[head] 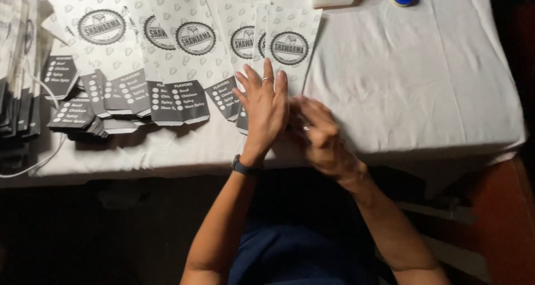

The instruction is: Applying glue to paper templates and folding them into food cones

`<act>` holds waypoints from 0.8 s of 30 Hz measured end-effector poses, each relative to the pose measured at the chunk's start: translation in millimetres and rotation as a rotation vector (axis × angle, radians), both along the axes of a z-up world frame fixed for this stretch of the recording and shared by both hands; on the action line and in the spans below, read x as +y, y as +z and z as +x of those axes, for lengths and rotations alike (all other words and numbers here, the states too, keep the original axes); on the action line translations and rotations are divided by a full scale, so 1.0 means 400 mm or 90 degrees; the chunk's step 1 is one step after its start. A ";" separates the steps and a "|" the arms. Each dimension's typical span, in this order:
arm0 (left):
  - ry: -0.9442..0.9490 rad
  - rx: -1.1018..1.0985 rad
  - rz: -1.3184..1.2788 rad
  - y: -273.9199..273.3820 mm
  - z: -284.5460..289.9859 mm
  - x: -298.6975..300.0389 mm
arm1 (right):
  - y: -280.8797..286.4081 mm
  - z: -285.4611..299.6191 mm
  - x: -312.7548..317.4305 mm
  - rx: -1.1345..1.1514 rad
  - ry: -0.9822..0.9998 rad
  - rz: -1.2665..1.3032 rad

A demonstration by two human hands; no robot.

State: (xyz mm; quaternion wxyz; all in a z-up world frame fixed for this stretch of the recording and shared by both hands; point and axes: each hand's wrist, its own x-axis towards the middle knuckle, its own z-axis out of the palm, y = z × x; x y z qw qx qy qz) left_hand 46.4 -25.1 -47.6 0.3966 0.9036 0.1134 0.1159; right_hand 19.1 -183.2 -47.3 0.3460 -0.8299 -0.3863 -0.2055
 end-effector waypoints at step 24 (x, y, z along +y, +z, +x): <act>-0.328 -0.371 0.127 0.001 -0.234 -0.110 | 0.065 -0.048 -0.214 0.027 0.076 0.002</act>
